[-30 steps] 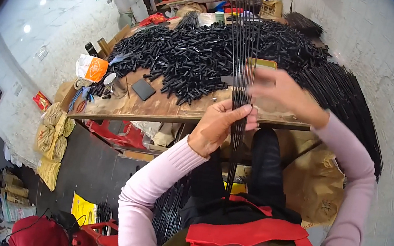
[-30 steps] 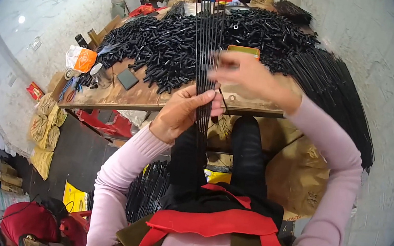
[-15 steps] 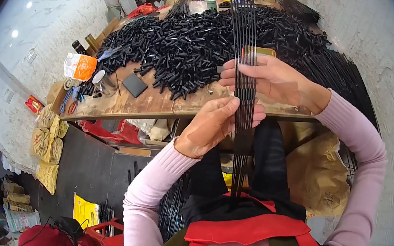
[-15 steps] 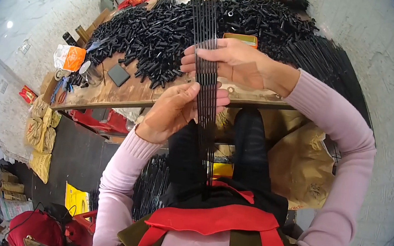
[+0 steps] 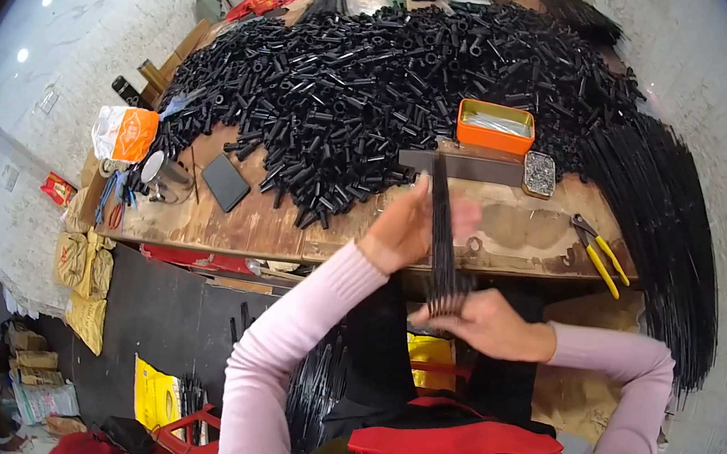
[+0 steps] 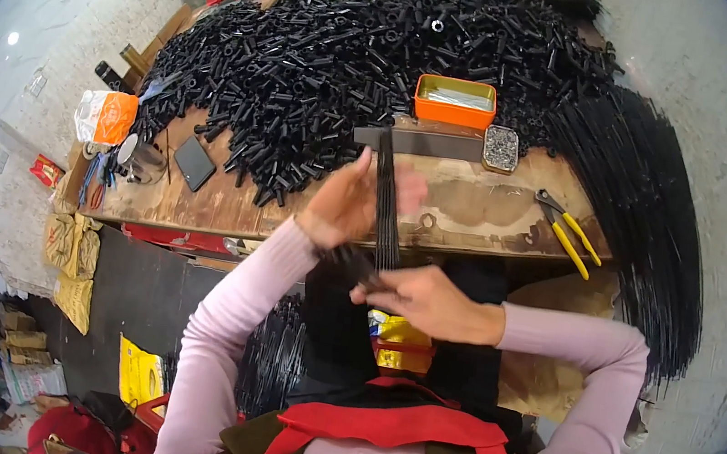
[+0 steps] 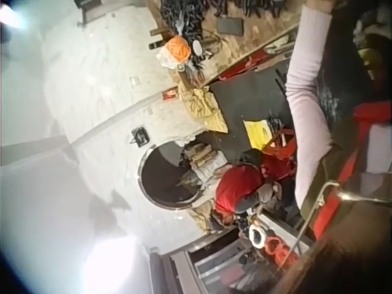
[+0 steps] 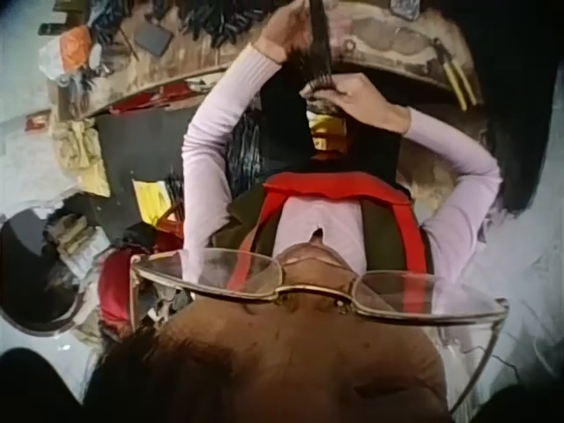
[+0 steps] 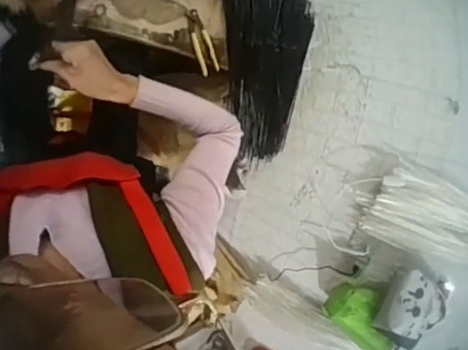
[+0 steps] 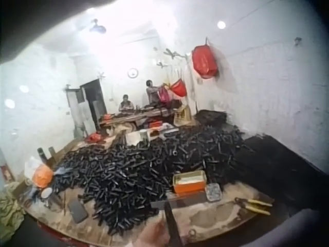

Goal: Assembling and trimming bundles of thin black cables at a workbench fixture.

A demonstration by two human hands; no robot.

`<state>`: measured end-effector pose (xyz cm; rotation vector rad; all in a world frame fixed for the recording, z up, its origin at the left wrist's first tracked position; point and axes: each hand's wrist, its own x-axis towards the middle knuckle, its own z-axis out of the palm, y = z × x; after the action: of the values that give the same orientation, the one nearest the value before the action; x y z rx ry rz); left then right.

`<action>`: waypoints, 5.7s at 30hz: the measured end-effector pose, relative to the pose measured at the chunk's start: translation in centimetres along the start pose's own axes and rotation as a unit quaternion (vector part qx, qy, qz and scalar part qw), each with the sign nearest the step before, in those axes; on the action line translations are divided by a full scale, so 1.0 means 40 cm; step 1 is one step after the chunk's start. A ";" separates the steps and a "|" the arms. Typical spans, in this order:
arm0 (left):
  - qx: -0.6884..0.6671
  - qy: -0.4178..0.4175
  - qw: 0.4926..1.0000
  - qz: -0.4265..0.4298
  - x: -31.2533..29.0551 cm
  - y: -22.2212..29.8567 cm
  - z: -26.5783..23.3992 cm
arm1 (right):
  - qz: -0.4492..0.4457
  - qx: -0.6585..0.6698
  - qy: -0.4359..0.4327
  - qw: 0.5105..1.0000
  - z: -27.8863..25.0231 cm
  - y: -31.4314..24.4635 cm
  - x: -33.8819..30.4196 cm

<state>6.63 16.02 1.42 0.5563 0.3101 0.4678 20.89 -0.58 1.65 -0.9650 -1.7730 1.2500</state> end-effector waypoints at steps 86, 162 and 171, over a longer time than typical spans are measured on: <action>0.440 0.124 0.846 0.273 -0.193 -0.059 0.232 | -0.088 -0.262 0.176 0.945 -0.088 0.033 0.011; 0.308 0.088 0.907 0.275 -0.177 -0.017 0.248 | -0.138 -0.640 0.122 0.746 -0.157 -0.281 -0.007; 0.314 0.089 0.905 0.272 -0.175 -0.017 0.247 | -0.182 -0.663 0.121 0.716 -0.173 -0.274 -0.005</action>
<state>4.88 7.72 10.12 1.2516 0.4874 0.9766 25.41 -0.64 13.83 -1.2671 -2.3679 -0.6258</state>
